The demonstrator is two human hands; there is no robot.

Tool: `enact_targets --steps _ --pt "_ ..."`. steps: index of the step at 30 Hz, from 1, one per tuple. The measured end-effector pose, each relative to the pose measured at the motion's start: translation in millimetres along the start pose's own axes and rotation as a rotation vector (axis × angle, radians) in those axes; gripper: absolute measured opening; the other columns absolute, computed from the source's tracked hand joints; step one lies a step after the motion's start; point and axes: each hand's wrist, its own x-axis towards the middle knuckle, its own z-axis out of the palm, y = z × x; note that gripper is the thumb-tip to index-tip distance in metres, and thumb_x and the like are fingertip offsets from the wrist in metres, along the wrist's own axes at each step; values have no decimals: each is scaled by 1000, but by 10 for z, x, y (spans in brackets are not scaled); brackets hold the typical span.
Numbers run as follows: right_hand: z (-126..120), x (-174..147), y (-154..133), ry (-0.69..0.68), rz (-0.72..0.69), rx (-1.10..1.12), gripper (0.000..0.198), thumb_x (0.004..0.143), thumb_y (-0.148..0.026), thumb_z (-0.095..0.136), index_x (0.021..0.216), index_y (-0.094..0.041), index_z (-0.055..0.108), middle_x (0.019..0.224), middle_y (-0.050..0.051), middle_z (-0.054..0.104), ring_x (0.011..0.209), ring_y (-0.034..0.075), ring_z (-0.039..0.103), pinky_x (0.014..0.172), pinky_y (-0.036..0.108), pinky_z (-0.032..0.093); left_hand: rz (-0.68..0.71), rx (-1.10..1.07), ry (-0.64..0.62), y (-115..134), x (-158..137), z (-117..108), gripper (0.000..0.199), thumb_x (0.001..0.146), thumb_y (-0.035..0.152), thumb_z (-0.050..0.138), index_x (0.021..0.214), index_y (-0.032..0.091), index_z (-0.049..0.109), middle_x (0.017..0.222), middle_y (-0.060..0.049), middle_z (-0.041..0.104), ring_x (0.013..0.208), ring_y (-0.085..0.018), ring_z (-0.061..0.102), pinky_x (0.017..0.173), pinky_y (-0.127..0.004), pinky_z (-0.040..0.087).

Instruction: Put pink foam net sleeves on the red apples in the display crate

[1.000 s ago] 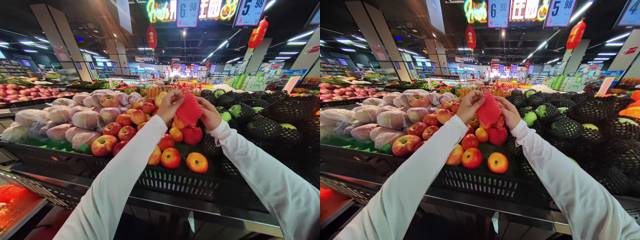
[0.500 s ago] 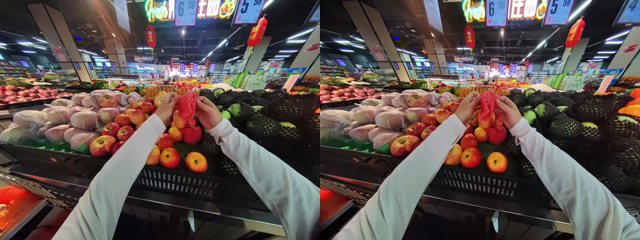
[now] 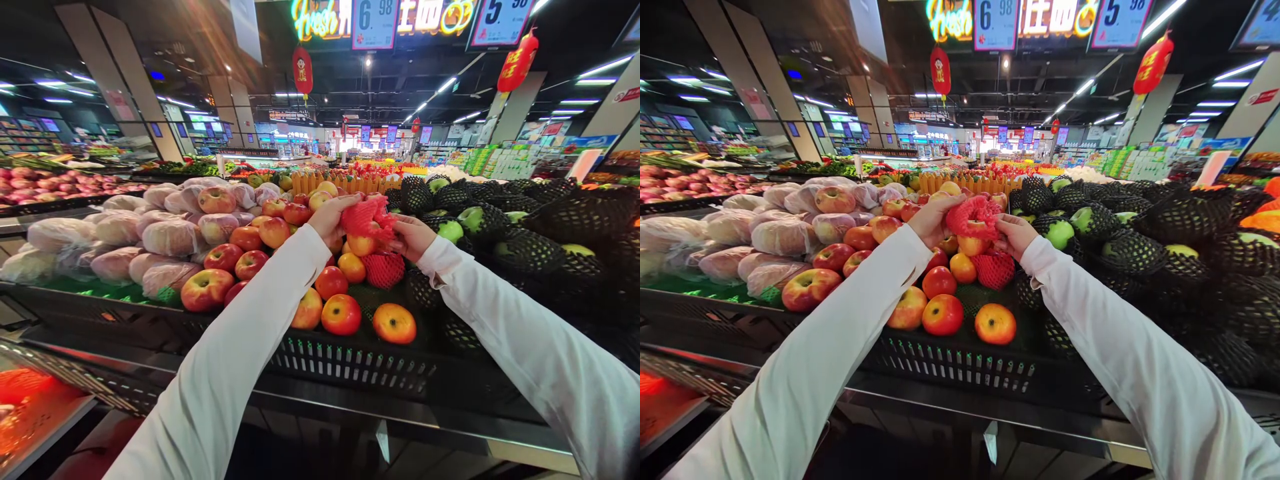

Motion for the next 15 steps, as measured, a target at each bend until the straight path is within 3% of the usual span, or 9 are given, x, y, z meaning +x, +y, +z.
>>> enact_targets --steps 4,8,12,15 --pt "-66 90 75 52 -5 -2 46 52 -38 88 72 -20 50 49 -9 49 37 3 31 36 20 21 -66 -74 104 -103 68 5 7 87 12 63 82 14 59 70 -1 63 59 -10 58 57 -20 47" --pt "-93 166 117 175 69 -120 42 68 -38 83 70 -23 44 41 -12 41 29 3 26 33 21 22 -88 -28 233 -205 152 -15 16 86 5 63 76 14 55 64 2 59 53 -8 53 59 -21 46" --pt "-112 223 154 263 97 -263 35 80 -30 74 65 -23 44 36 -12 35 27 4 26 30 20 23 -117 133 209 -325 236 -88 20 83 5 66 70 16 54 58 3 56 49 -10 51 60 -26 48" --pt "-137 246 171 249 118 -318 34 78 -21 74 58 -21 46 34 -10 36 27 5 30 30 19 23 -113 181 139 -412 274 -156 17 80 8 66 68 17 58 53 2 53 48 -14 54 59 -30 50"
